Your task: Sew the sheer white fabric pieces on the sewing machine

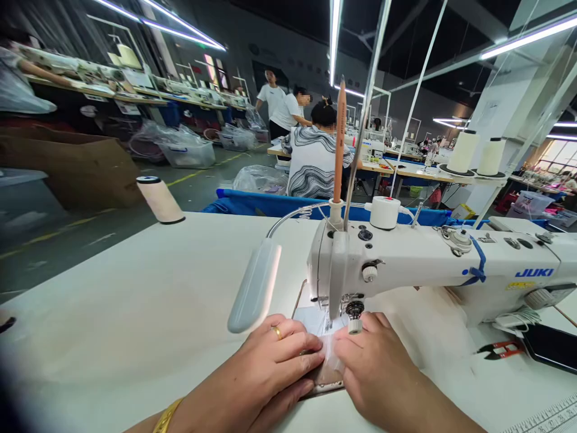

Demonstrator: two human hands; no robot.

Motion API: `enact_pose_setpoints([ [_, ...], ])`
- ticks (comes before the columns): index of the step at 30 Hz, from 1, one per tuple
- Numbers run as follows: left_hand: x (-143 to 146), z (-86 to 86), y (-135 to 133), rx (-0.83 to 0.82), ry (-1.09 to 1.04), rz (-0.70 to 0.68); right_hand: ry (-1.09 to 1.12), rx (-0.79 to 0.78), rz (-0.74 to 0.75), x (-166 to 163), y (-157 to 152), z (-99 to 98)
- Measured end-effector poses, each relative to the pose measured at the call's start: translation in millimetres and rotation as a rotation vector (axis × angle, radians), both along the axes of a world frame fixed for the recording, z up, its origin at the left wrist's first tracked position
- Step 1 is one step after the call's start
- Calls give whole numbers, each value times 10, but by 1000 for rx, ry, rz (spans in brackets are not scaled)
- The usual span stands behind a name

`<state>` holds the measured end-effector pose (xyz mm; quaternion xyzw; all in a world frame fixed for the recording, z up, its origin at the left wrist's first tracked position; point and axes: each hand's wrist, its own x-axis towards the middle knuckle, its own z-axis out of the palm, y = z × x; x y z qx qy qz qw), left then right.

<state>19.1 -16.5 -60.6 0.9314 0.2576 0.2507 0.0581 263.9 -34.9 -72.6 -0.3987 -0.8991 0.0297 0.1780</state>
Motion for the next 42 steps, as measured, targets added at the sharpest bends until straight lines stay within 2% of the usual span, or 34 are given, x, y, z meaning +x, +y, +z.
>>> enact_pose_setpoints([
  [3,-7,9,37,2,-2,22,27,12,-25,-14,24,-27],
  [7,-11,-132,108,3,-48,61,22,46,-70,-29,36,-18],
  [11,-23,-252,155,-10,-101,100,76,82,-48,-35,13,4],
  [17,-23,-271,200,-73,-111,200,59,141,-59,-82,29,-36],
  [22,6,-298,235,-109,-109,202,94,205,-130,-147,92,-75],
  [27,23,-366,271,-69,-139,174,262,123,-144,-174,116,-102],
  [30,25,-399,289,-39,-150,144,226,104,-137,-163,108,-109],
  [36,19,-419,289,-21,-140,147,114,193,-123,-114,56,-111],
  [42,22,-427,272,-27,-134,141,97,98,-56,-115,49,-156],
])
